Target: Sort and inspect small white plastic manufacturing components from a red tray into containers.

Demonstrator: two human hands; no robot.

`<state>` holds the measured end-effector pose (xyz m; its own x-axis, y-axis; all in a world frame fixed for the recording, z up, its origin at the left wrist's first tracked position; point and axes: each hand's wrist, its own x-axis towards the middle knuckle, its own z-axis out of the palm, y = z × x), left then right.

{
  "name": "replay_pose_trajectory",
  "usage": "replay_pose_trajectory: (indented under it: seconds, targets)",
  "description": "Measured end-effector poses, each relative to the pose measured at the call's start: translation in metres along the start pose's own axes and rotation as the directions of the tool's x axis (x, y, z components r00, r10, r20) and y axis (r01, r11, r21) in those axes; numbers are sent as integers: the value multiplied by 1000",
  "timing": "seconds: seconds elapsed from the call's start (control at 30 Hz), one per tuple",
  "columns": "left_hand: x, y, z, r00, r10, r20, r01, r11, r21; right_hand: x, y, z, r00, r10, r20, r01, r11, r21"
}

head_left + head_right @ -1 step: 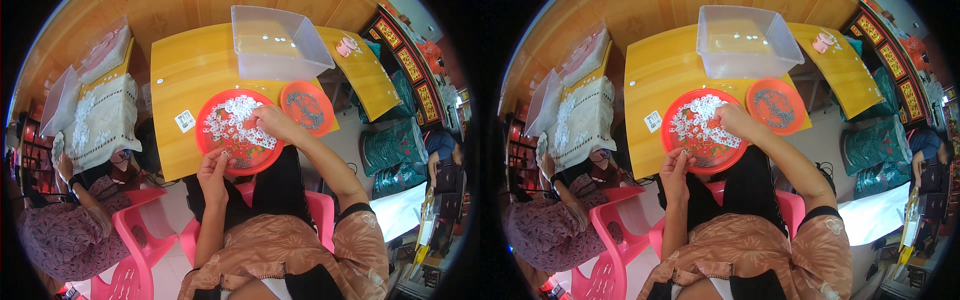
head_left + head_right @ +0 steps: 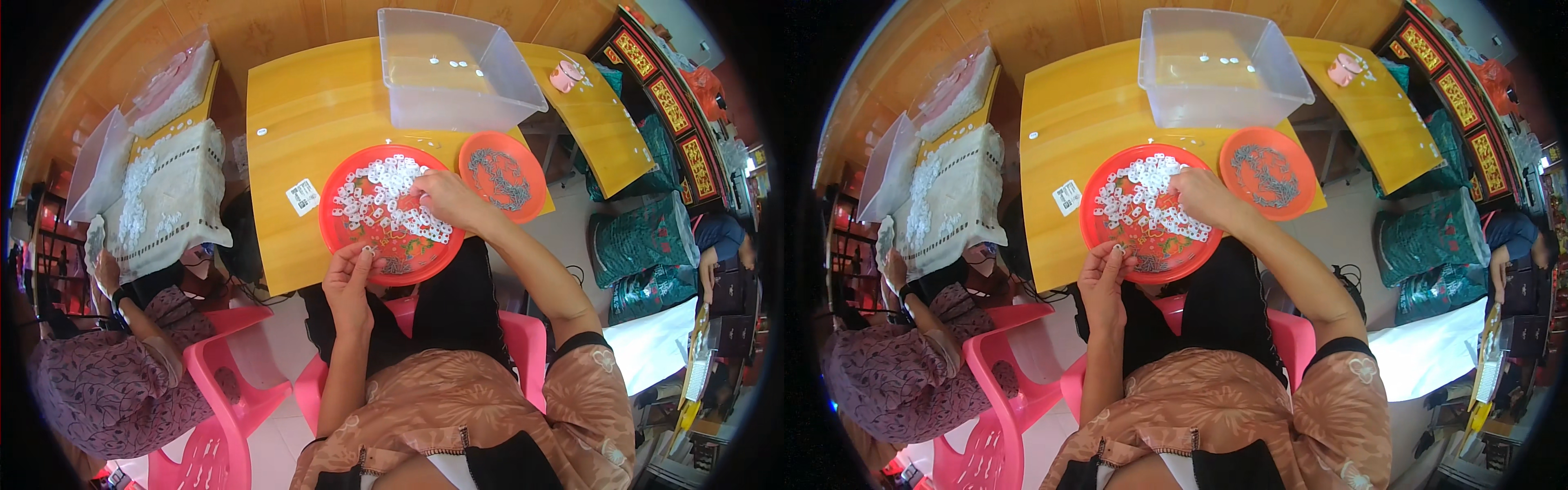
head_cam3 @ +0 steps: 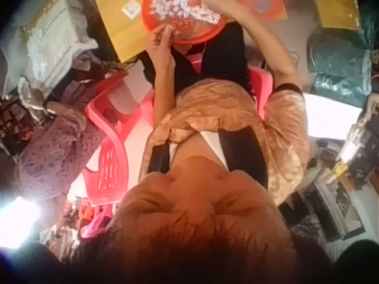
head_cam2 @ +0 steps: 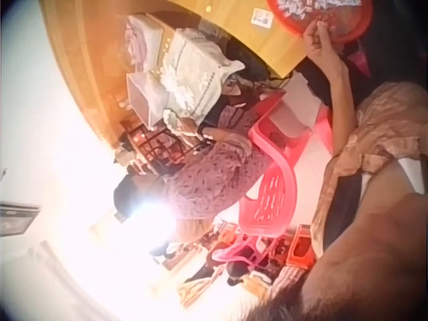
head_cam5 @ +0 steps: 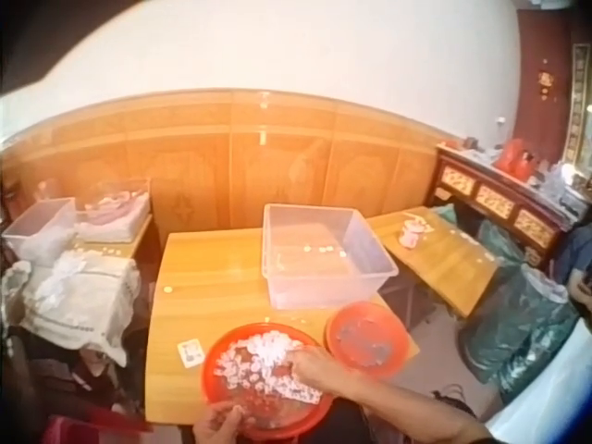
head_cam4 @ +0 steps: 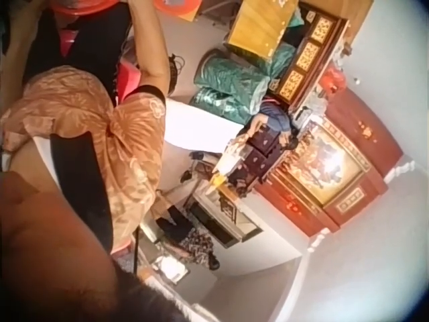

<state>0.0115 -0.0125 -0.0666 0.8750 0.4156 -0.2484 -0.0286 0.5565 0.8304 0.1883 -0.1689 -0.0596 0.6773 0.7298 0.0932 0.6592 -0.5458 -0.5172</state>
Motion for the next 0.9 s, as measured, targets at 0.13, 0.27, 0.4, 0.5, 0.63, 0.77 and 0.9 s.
replay_pose_trajectory:
  seconds: [0.13,0.27,0.4,0.5,0.63,0.77,0.9]
  targets:
    - [0,1,1,1000,6,1,-6,1000,-25,-7,-14,-6,996,48,-70,-52,997,-60]
    - [-2,1,3,1000,27,11,-27,999,-20,-19,-56,-7,931,351,104,-333,692,640]
    - [-5,3,7,999,37,-3,-37,999,-23,-30,-80,14,868,366,335,-406,134,904]
    - [-6,4,8,998,55,-11,-55,998,-1,-35,-91,20,830,394,395,-388,-102,916]
    - [-6,4,11,997,75,-18,-75,997,-3,-39,-89,24,841,311,443,-371,-263,890]
    - [-7,5,11,997,72,-18,-72,997,6,-38,-88,26,830,305,468,-361,-346,866]
    - [-7,4,13,995,98,-34,-98,995,14,-39,-88,27,831,302,467,-355,-358,864]
